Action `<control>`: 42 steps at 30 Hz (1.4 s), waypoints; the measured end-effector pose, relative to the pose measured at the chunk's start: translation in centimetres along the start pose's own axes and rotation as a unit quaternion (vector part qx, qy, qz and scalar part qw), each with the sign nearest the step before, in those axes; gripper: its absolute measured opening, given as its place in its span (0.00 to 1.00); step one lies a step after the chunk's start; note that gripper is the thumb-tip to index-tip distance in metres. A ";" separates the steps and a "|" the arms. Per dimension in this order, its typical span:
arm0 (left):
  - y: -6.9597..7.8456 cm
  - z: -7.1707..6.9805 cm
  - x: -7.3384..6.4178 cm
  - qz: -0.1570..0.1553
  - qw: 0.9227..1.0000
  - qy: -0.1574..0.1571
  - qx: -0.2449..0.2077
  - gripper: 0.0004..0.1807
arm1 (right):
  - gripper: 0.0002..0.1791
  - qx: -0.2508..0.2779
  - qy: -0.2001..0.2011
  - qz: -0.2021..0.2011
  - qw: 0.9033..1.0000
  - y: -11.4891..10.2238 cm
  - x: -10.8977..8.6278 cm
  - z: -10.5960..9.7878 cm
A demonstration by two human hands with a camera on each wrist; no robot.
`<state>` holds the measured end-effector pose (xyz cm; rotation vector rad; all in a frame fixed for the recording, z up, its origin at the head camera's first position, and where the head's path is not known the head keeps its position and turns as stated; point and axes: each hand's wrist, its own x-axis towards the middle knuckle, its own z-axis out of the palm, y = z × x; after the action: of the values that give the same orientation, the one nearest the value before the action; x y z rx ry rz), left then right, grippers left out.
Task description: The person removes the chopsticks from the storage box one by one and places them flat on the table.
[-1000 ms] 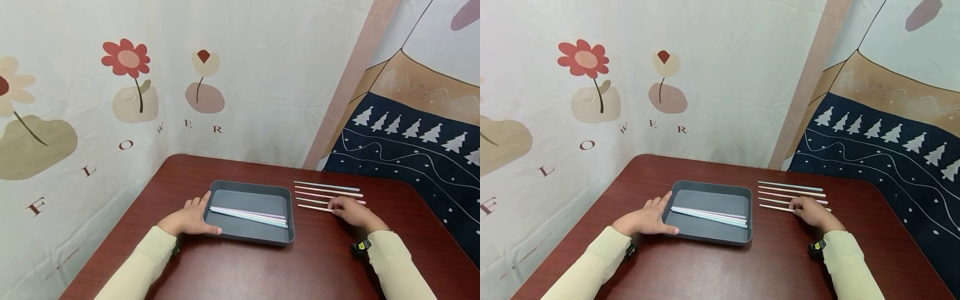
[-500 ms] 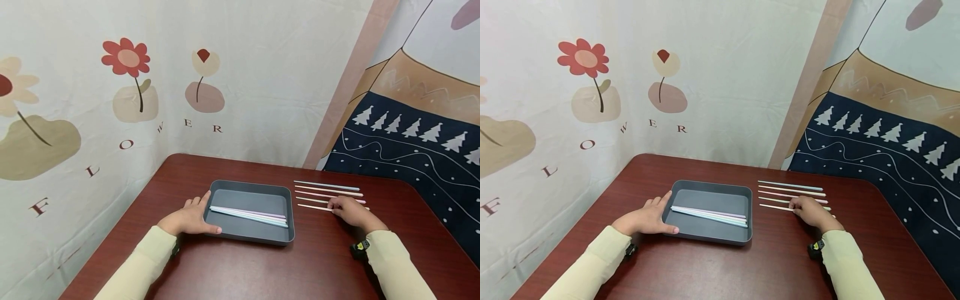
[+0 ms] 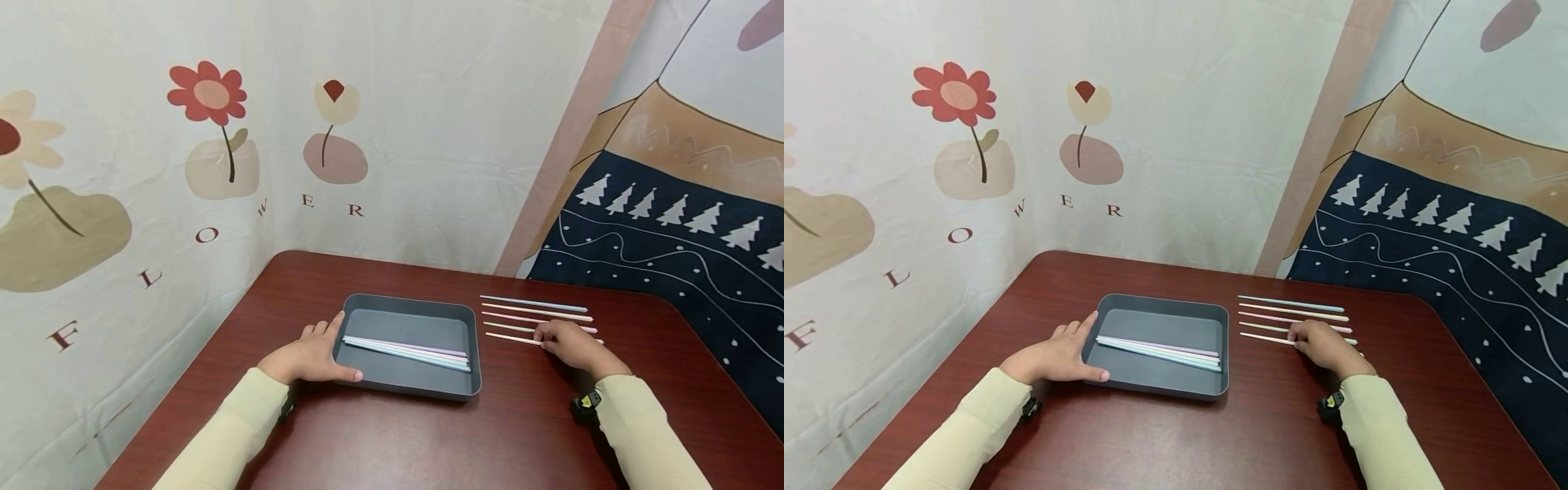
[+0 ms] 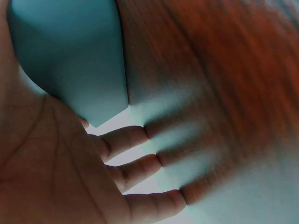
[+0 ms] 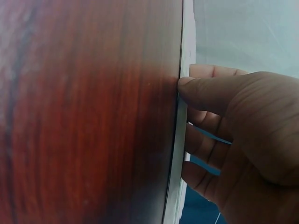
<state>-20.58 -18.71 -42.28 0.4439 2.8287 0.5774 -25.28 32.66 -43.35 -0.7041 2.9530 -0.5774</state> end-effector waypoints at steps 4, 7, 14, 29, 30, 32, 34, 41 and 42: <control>0.0 0.0 0.1 0.002 1.000 -0.001 0.002 0.75 | 0.11 0.002 -0.002 -0.001 1.000 0.0 -0.1 -0.1; 0.0 0.0 0.1 0.002 1.000 0.000 0.005 0.75 | 0.10 0.004 -0.006 0.000 1.000 -0.2 -0.1 -0.3; 0.1 0.0 0.0 -0.002 1.000 -0.001 0.002 0.74 | 0.05 0.022 -0.010 0.008 1.000 -1.5 0.6 -1.7; 0.1 0.0 0.0 -0.006 1.000 -0.003 0.004 0.74 | 0.06 0.087 0.022 -0.033 0.995 -9.0 6.0 -1.6; 0.2 0.0 0.0 -0.007 1.000 -0.003 0.003 0.74 | 0.06 0.095 0.020 -0.038 0.995 -9.6 6.4 -1.5; 0.2 0.1 -0.1 -0.009 1.000 -0.005 0.002 0.74 | 0.06 0.106 0.016 -0.046 0.993 -10.8 7.2 -1.1; 0.1 0.1 -0.1 -0.011 1.000 -0.005 0.002 0.74 | 0.06 0.117 0.008 -0.050 0.992 -12.0 8.0 -0.7; 0.1 0.1 -0.1 -0.013 1.000 -0.008 0.008 0.74 | 0.07 0.131 -0.025 -0.070 0.989 -15.0 10.2 0.8; 0.1 0.1 -0.1 -0.012 1.000 -0.008 0.008 0.75 | 0.08 0.131 -0.031 -0.072 0.988 -15.4 10.4 1.0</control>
<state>-20.45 -18.58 -42.28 0.4140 2.8215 0.5437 -27.93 14.94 -38.20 -0.8914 2.7130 -0.9148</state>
